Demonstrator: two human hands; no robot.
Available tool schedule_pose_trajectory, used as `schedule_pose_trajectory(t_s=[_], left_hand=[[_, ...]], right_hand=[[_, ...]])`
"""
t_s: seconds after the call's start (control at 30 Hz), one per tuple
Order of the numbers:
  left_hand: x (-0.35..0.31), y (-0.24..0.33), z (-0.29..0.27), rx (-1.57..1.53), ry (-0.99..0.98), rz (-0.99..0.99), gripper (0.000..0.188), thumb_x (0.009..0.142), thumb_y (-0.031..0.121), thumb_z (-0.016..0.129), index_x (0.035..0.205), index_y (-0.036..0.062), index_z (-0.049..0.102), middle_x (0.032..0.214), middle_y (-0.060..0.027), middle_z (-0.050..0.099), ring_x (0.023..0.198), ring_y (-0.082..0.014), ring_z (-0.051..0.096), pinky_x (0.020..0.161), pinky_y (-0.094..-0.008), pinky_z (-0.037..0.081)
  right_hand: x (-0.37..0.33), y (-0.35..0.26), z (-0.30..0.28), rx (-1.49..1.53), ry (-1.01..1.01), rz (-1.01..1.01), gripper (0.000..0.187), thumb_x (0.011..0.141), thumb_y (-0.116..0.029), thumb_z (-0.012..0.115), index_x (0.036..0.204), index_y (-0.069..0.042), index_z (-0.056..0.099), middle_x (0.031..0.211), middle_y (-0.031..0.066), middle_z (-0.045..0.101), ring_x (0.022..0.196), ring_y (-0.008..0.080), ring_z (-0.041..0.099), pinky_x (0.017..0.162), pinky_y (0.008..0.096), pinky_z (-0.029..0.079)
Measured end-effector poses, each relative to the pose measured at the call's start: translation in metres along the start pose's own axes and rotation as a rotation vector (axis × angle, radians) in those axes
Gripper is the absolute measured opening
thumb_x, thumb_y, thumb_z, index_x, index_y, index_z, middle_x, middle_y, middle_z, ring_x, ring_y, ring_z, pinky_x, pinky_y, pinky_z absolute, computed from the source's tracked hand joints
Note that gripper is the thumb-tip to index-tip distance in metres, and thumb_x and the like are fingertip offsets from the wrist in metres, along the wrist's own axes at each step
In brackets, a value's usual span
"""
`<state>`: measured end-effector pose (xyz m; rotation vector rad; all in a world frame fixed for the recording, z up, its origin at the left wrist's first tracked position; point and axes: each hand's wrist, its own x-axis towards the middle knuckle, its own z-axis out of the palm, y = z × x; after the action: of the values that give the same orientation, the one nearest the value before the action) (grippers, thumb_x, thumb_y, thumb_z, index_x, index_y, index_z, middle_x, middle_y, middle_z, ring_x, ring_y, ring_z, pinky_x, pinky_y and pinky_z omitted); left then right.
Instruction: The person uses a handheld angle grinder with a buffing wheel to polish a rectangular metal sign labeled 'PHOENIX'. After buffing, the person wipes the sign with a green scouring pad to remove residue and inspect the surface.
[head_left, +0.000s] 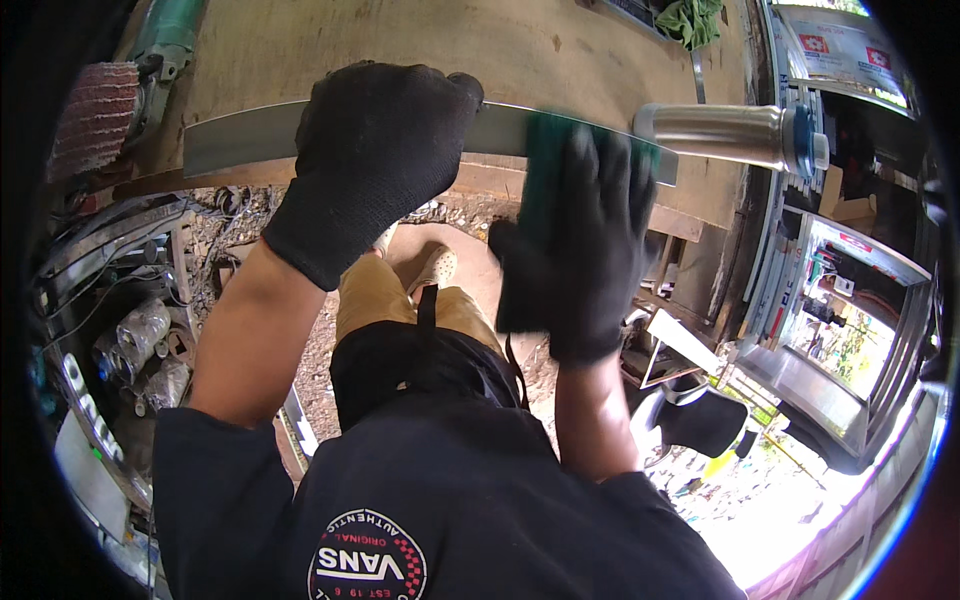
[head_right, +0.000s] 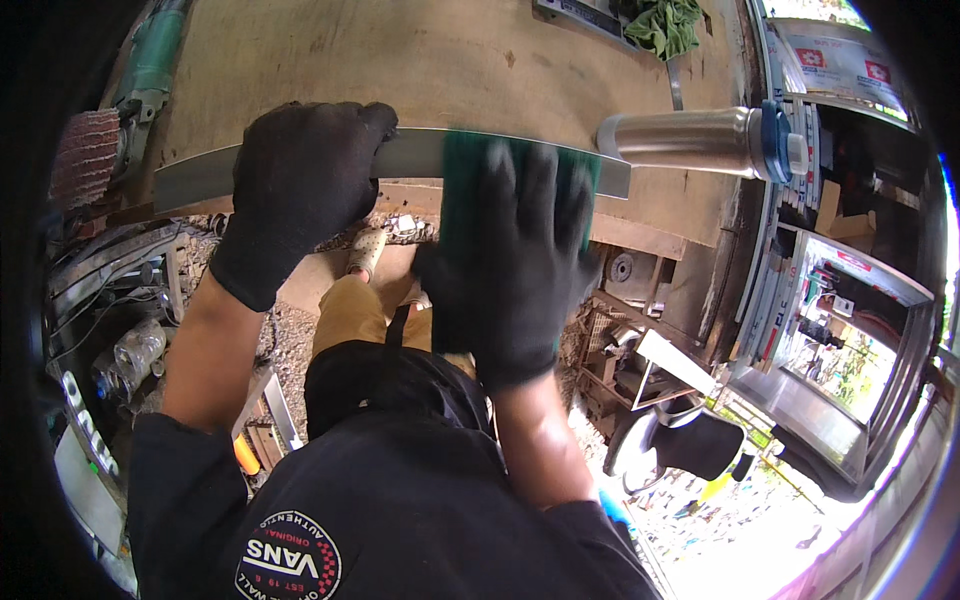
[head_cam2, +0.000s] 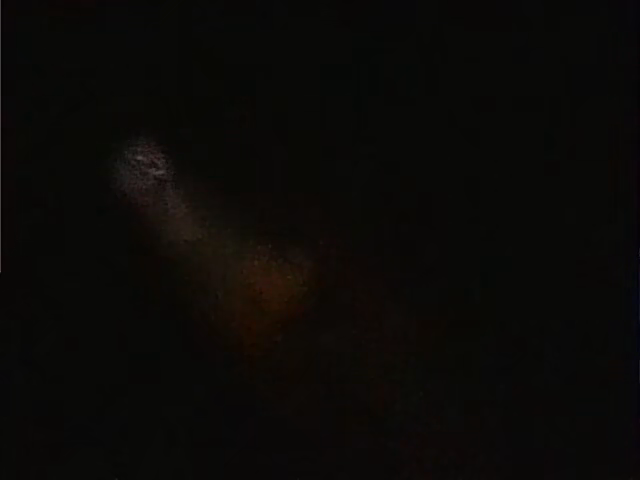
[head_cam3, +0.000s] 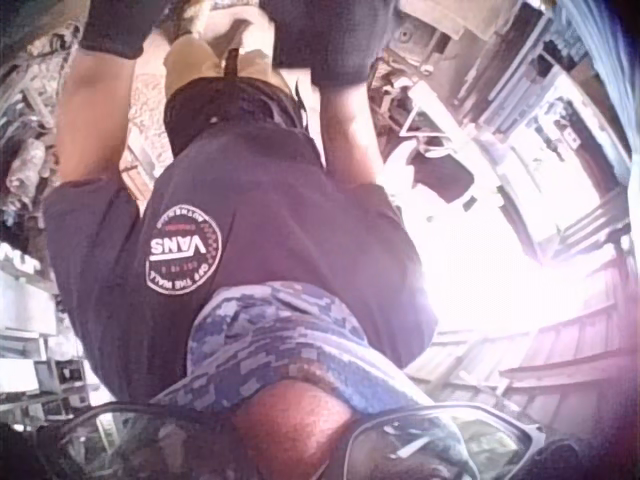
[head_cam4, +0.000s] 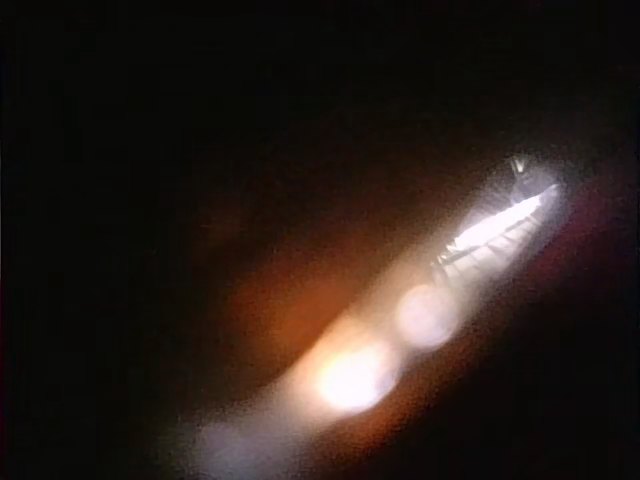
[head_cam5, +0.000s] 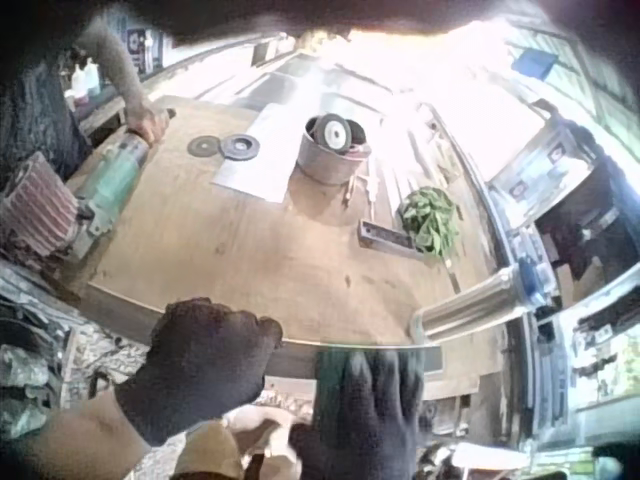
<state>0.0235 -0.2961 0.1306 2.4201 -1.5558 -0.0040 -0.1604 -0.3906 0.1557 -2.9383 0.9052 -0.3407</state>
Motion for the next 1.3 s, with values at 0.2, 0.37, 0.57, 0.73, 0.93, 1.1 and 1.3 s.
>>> schedule_pose_trajectory(t_s=[0.2,0.37,0.57,0.73,0.93,1.1,1.3], left_hand=[[0.000,0.002,0.003,0.015,0.069,0.023,0.013,0.079,0.014,0.072,0.092,0.0132,0.075,0.080,-0.0124,0.076,0.077,-0.0327,0.077,0.072,-0.0462,0.061],[-0.002,0.002,0.005,0.020,0.111,0.026,0.007,0.080,0.016,0.070,0.084,0.0130,0.075,0.078,-0.0124,0.076,0.075,-0.0322,0.077,0.069,-0.0460,0.062],[0.003,-0.002,0.001,0.016,0.108,0.021,0.007,0.080,0.016,0.070,0.084,0.0125,0.075,0.080,-0.0134,0.076,0.075,-0.0319,0.077,0.070,-0.0451,0.062],[0.005,-0.001,0.002,0.022,0.111,0.032,0.007,0.079,0.015,0.070,0.083,0.0125,0.076,0.080,-0.0135,0.076,0.075,-0.0318,0.077,0.070,-0.0452,0.063],[-0.002,0.000,0.005,0.015,0.082,0.027,0.010,0.078,0.015,0.071,0.086,0.0122,0.076,0.080,-0.0135,0.076,0.075,-0.0322,0.077,0.068,-0.0461,0.062],[0.016,-0.007,-0.006,-0.030,-0.055,0.000,0.023,0.079,0.014,0.070,0.101,0.0146,0.077,0.082,-0.0138,0.075,0.078,-0.0338,0.075,0.072,-0.0472,0.059],[0.026,-0.016,-0.009,-0.078,-0.019,0.062,0.020,0.078,0.018,0.071,0.097,0.0148,0.078,0.082,-0.0138,0.074,0.077,-0.0347,0.075,0.072,-0.0474,0.059]], right_hand=[[0.033,0.007,0.016,-0.019,0.046,-0.001,0.091,0.073,-0.047,0.078,0.151,-0.009,0.052,0.156,0.0265,0.049,0.142,0.0562,0.044,0.112,0.0656,0.040],[-0.015,0.004,0.005,-0.029,0.063,-0.092,0.088,0.073,-0.045,0.080,0.148,-0.008,0.054,0.153,0.0282,0.051,0.140,0.0544,0.047,0.115,0.0624,0.039],[0.010,0.007,0.012,-0.026,0.066,-0.071,0.094,0.068,-0.042,0.086,0.148,-0.004,0.055,0.149,0.0285,0.054,0.142,0.0498,0.048,0.123,0.0574,0.034],[0.014,0.002,0.008,0.014,0.042,-0.047,0.089,0.069,-0.043,0.082,0.147,-0.010,0.056,0.154,0.0282,0.050,0.141,0.0544,0.046,0.115,0.0647,0.039],[-0.013,0.004,0.009,-0.046,0.009,-0.074,0.091,0.067,-0.038,0.082,0.149,-0.010,0.053,0.152,0.0287,0.050,0.139,0.0583,0.045,0.115,0.0634,0.040],[-0.133,0.011,0.030,0.027,-0.478,-0.042,0.070,0.079,-0.036,0.075,0.142,-0.008,0.060,0.137,0.0202,0.061,0.135,0.0428,0.051,0.118,0.0541,0.040],[-0.115,0.013,0.013,0.293,-0.441,0.250,0.083,0.071,-0.038,0.087,0.143,-0.006,0.060,0.140,0.0210,0.062,0.136,0.0428,0.053,0.117,0.0490,0.043]])
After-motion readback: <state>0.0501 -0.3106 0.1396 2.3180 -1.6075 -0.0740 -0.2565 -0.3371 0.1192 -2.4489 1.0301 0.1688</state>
